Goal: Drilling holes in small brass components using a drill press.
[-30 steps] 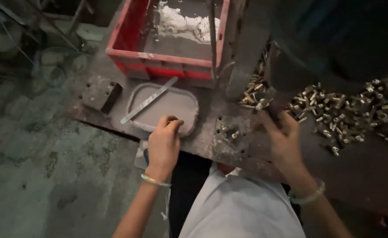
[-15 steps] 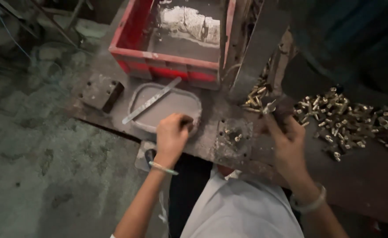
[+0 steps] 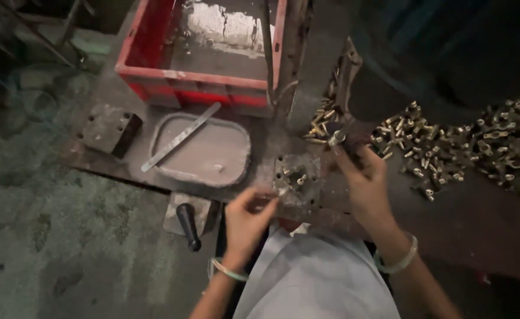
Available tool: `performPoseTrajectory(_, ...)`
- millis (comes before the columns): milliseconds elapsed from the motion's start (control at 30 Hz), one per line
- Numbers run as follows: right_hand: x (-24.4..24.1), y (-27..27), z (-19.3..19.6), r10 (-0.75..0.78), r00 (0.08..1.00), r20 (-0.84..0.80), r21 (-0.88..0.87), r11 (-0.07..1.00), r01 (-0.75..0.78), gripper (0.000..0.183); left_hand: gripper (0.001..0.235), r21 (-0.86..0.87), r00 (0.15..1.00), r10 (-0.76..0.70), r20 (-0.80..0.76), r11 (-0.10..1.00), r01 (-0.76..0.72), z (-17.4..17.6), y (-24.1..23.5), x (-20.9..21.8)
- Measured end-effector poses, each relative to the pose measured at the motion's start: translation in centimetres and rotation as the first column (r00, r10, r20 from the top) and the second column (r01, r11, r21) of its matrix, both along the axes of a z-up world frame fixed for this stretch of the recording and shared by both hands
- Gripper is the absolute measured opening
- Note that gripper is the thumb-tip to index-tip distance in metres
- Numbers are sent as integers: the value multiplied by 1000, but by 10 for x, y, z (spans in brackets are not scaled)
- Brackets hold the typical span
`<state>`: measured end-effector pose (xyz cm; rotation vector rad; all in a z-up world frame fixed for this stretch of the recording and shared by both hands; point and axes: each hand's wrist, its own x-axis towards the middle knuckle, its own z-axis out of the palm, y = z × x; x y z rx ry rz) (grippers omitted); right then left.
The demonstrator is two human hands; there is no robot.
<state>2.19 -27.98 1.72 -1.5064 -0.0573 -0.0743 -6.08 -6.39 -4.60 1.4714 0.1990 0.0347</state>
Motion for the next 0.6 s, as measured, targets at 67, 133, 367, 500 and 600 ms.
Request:
performPoseTrajectory(67,2,-7,-4,18,1000,-2,-11,1000,-18,14,16,143,997,19,73,989,-29,10,-10,-9)
performPoseTrajectory(133,3,-6,-7,37,999,2,-15,999,-37,14,15,287,988,27,154,955,-70,17,-13,-10)
performPoseTrajectory(367,1,-2,-10,3,1000,28,-35,999,-2,14,17,496,942,-67,328,861,-111,14,-34,2)
performPoseTrajectory(500,0,-3,-4,13,1000,12,-42,999,-13,13,19,544,907,-124,403,830,-128,4,-45,4)
performPoseTrajectory(600,5,-11,-16,41,999,22,-31,999,-40,12,18,532,940,-120,320,844,-74,7,-44,4)
